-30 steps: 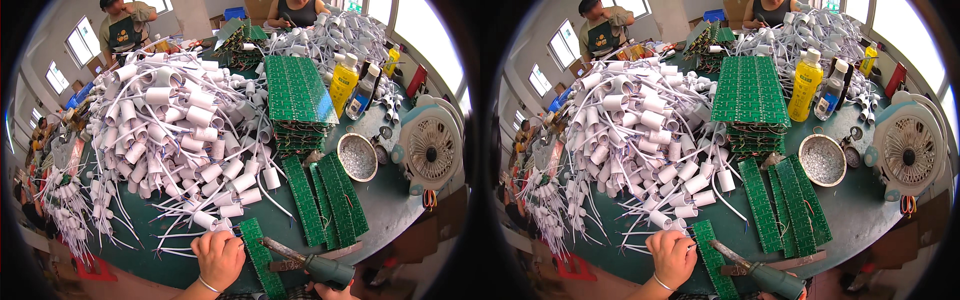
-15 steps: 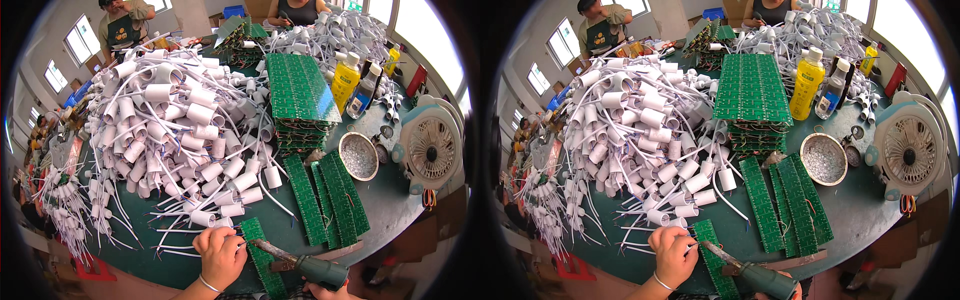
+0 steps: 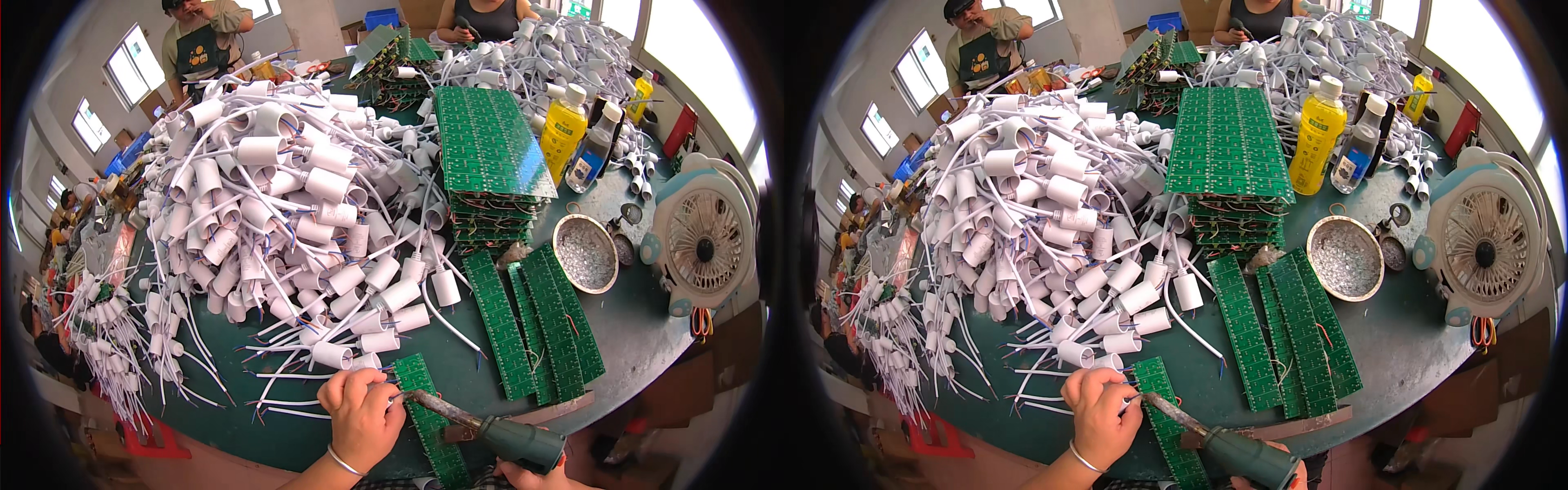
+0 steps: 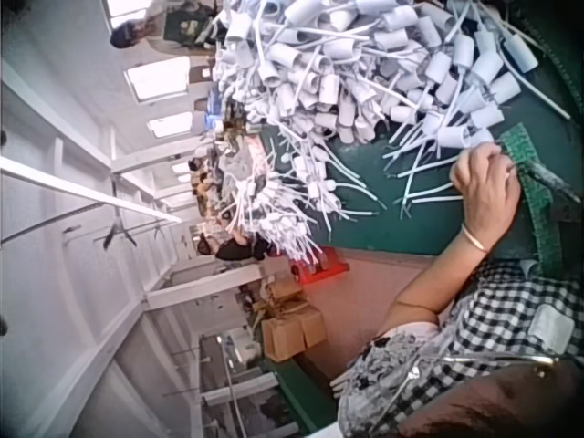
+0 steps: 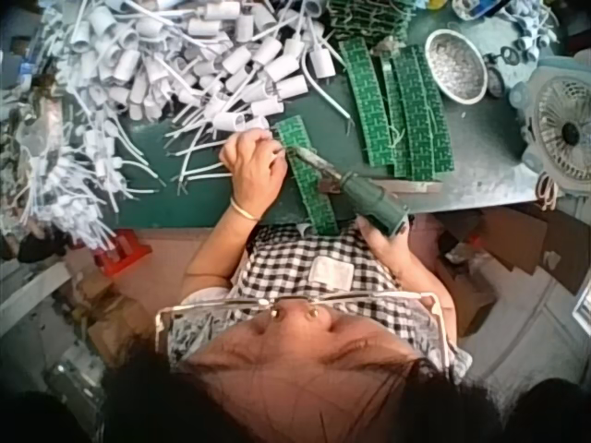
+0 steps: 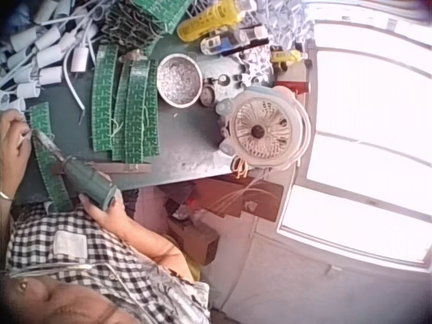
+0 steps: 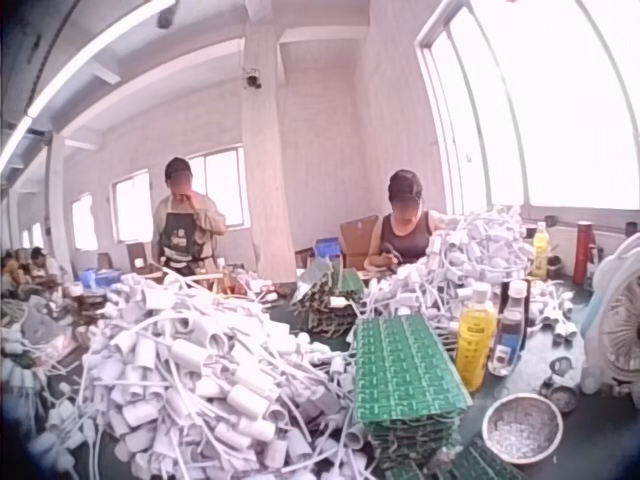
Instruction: The person solders wired socket components onto circuit board strips using a handheld soldering tool and sets the assembled boards aside.
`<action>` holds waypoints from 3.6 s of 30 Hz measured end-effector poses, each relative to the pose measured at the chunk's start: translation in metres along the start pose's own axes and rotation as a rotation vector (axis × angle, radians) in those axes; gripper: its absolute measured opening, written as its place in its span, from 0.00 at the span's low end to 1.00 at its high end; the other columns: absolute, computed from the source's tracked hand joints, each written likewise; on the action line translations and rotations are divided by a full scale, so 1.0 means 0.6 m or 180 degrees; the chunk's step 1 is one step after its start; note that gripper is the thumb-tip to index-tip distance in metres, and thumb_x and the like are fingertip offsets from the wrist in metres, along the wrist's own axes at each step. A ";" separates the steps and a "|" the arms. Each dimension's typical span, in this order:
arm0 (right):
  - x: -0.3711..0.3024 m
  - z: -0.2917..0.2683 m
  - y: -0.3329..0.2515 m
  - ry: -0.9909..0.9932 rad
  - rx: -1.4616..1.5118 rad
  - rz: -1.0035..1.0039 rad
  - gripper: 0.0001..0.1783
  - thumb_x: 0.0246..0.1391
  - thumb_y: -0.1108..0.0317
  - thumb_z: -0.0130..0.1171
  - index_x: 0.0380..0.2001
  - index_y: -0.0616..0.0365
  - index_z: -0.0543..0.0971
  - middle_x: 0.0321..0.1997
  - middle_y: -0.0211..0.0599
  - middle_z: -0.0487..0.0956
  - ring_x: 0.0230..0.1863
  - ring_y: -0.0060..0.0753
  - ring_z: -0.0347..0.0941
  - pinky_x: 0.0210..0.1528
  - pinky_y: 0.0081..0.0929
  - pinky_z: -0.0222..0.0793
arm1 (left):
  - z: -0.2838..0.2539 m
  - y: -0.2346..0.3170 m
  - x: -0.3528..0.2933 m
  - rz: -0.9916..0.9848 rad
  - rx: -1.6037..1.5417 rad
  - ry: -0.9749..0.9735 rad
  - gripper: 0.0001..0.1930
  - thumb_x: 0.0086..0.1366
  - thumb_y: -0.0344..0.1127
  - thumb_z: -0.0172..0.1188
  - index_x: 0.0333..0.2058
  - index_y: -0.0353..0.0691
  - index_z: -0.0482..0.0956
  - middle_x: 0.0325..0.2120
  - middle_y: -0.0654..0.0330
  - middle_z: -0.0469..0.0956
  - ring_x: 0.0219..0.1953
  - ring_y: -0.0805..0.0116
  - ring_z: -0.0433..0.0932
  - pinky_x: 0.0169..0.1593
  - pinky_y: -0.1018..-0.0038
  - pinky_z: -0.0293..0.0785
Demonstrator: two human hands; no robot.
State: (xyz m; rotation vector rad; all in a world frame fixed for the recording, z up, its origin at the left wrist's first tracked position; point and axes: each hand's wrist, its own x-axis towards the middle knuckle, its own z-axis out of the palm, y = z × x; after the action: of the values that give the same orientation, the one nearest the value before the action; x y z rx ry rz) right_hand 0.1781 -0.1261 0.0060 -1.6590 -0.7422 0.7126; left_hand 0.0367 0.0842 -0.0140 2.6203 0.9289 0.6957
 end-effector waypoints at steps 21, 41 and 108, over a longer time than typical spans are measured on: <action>-0.011 -0.008 0.000 0.0077 0.0641 0.0563 0.15 0.53 0.76 0.58 0.45 0.66 0.76 0.29 0.34 0.79 0.29 0.24 0.74 0.34 0.24 0.72 | 0.001 -0.002 -0.001 0.0028 -0.0096 0.0026 0.09 0.45 0.28 0.65 0.28 0.43 0.76 0.39 0.59 0.70 0.46 0.53 0.62 0.52 0.60 0.55; -0.015 -0.012 0.006 0.0205 0.0601 0.0610 0.13 0.52 0.78 0.58 0.42 0.68 0.77 0.29 0.36 0.80 0.29 0.25 0.76 0.35 0.25 0.73 | -0.006 -0.006 -0.003 0.0231 -0.0145 0.0042 0.10 0.45 0.29 0.67 0.27 0.45 0.76 0.39 0.61 0.71 0.46 0.54 0.64 0.51 0.61 0.58; -0.020 -0.028 0.018 -0.0242 0.0504 0.0429 0.12 0.56 0.74 0.55 0.44 0.67 0.74 0.28 0.37 0.79 0.30 0.29 0.76 0.37 0.31 0.73 | -0.146 -0.181 0.133 -0.1043 -0.0856 0.1789 0.07 0.59 0.25 0.58 0.36 0.34 0.73 0.28 0.60 0.74 0.24 0.72 0.72 0.31 0.75 0.70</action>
State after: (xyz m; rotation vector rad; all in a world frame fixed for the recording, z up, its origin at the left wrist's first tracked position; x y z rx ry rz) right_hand 0.1849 -0.1476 -0.0004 -1.5543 -0.6146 0.9109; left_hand -0.0111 0.2267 0.0443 1.9985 1.2669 1.3853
